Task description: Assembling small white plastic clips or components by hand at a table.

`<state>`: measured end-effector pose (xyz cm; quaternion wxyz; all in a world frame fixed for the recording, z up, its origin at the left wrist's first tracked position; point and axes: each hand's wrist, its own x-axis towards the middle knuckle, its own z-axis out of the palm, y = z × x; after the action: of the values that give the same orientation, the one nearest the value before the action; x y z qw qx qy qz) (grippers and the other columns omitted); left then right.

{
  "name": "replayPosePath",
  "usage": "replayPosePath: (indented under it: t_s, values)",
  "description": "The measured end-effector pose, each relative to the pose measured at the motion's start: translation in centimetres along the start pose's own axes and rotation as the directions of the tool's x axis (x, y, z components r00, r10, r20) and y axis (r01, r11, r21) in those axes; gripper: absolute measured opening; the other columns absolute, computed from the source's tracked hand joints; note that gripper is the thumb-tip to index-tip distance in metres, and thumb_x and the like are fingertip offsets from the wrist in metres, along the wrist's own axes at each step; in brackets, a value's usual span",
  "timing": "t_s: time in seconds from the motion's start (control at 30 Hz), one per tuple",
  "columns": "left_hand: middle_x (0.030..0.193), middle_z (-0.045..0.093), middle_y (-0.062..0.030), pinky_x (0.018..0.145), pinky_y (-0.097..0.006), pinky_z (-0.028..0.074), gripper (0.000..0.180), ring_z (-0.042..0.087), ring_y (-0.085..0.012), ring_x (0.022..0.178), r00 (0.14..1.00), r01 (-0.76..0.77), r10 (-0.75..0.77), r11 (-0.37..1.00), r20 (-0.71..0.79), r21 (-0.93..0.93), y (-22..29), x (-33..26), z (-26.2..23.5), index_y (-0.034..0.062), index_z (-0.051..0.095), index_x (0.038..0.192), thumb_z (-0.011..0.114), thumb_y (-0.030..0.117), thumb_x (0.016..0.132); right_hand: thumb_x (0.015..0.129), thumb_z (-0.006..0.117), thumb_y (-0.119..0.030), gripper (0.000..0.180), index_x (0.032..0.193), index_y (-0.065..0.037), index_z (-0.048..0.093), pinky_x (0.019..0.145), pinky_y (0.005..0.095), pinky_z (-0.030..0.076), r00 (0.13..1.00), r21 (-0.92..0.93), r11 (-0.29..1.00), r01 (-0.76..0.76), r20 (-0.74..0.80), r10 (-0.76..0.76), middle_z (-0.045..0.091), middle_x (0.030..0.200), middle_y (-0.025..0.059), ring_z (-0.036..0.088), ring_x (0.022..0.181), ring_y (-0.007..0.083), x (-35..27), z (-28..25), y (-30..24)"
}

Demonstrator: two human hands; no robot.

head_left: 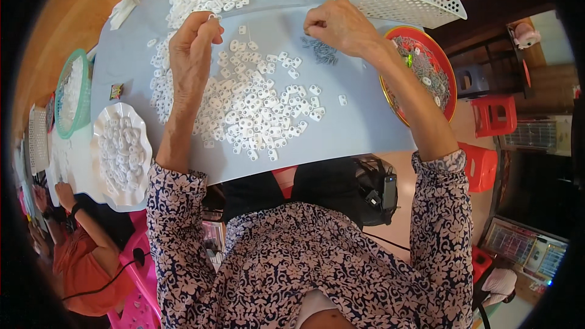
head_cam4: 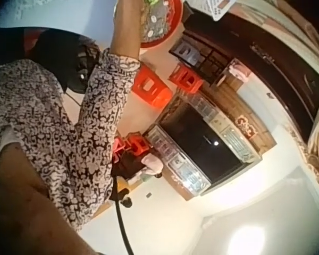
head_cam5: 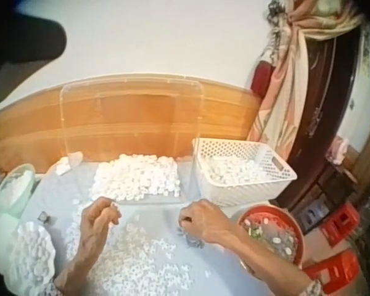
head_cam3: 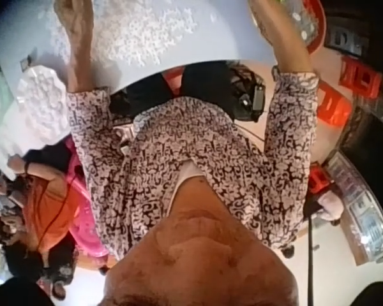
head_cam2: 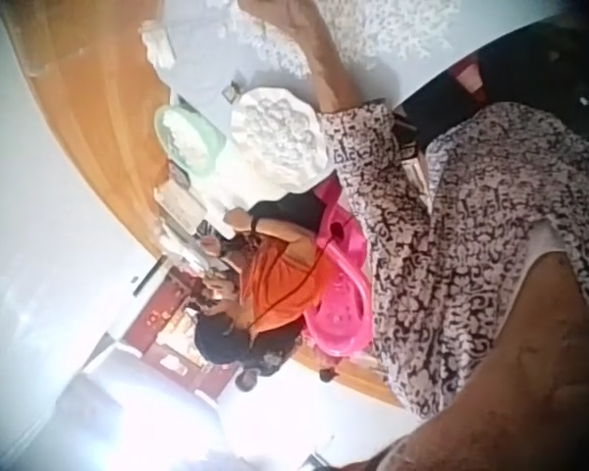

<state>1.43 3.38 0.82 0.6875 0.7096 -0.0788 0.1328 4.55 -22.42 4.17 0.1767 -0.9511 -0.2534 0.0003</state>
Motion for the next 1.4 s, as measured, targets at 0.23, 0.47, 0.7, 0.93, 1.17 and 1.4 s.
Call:
replayPosePath:
  t_s: [0.23, 0.47, 0.7, 0.93, 1.17, 1.4]
  values:
    - [0.071, 0.054, -0.0008, 0.066, -0.023, 0.041, 0.018, 0.049, -0.0083, 0.070, 1.000, 0.004, -0.004, 1.000, 0.002, 0.023, 0.2, -0.2, -0.1, 0.0000, 0.061, 0.087, 0.053, 0.016, 0.087, 0.075, 0.060, -0.009, 0.009, 0.079, -0.002, 0.064, 0.063, 0.0390, 0.047, 0.995, -0.072, 0.996, 0.043, -0.092, -0.049, 0.063, 0.069, 0.0137, 0.060, 0.066, 0.0312, -0.2, 1.2, 0.4]
    - [0.072, 0.057, -0.0027, 0.062, -0.022, 0.042, 0.016, 0.052, -0.0085, 0.067, 1.000, -0.012, 0.011, 0.999, -0.020, -0.037, -0.3, 0.2, -0.7, -0.0015, 0.061, 0.090, 0.056, 0.013, 0.086, 0.076, 0.060, -0.009, 0.010, 0.080, -0.001, 0.065, 0.060, 0.0361, 0.047, 0.994, 0.026, 0.999, 0.038, -0.099, -0.035, 0.062, 0.068, 0.0136, 0.060, 0.062, 0.0268, 0.9, 0.4, -2.2]
    - [0.070, 0.058, -0.0018, 0.058, -0.021, 0.039, 0.018, 0.051, -0.0066, 0.065, 0.997, 0.018, -0.022, 0.999, -0.074, -0.050, 0.2, 0.4, -0.8, 0.0003, 0.061, 0.088, 0.055, 0.017, 0.085, 0.078, 0.058, -0.008, 0.013, 0.086, -0.001, 0.065, 0.062, 0.0339, 0.048, 0.990, 0.177, 0.976, 0.124, -0.088, -0.110, 0.064, 0.072, 0.0130, 0.060, 0.063, 0.0256, 3.1, 2.8, -5.7]
    - [0.067, 0.056, 0.0002, 0.055, -0.021, 0.036, 0.019, 0.047, -0.0043, 0.062, 0.996, 0.043, -0.045, 0.998, -0.080, -0.035, 0.0, 0.4, -0.9, 0.0021, 0.062, 0.086, 0.055, 0.020, 0.085, 0.079, 0.058, -0.006, 0.015, 0.090, -0.001, 0.066, 0.068, 0.0366, 0.050, 0.980, 0.144, 0.973, 0.178, -0.111, -0.163, 0.066, 0.077, 0.0145, 0.064, 0.072, 0.0286, 5.6, 4.5, -5.6]
    - [0.067, 0.057, 0.0001, 0.056, -0.021, 0.038, 0.019, 0.049, -0.0045, 0.063, 0.997, 0.027, -0.027, 1.000, -0.073, -0.003, 0.0, 0.5, -1.0, 0.0015, 0.062, 0.087, 0.055, 0.019, 0.086, 0.077, 0.061, -0.007, 0.015, 0.090, -0.002, 0.066, 0.070, 0.0385, 0.050, 0.973, 0.059, 0.974, 0.218, -0.096, -0.212, 0.066, 0.079, 0.0153, 0.063, 0.074, 0.0308, 6.9, 5.5, -5.6]
    - [0.068, 0.058, -0.0018, 0.062, -0.021, 0.041, 0.019, 0.051, -0.0068, 0.065, 0.999, 0.039, -0.040, 0.992, -0.006, -0.120, -0.4, 0.4, -0.4, -0.0014, 0.062, 0.090, 0.054, 0.016, 0.086, 0.076, 0.064, -0.009, 0.015, 0.088, -0.001, 0.067, 0.069, 0.0385, 0.050, 0.986, 0.053, 0.985, 0.164, -0.009, -0.164, 0.066, 0.080, 0.0157, 0.063, 0.074, 0.0308, 7.5, 4.9, -5.4]
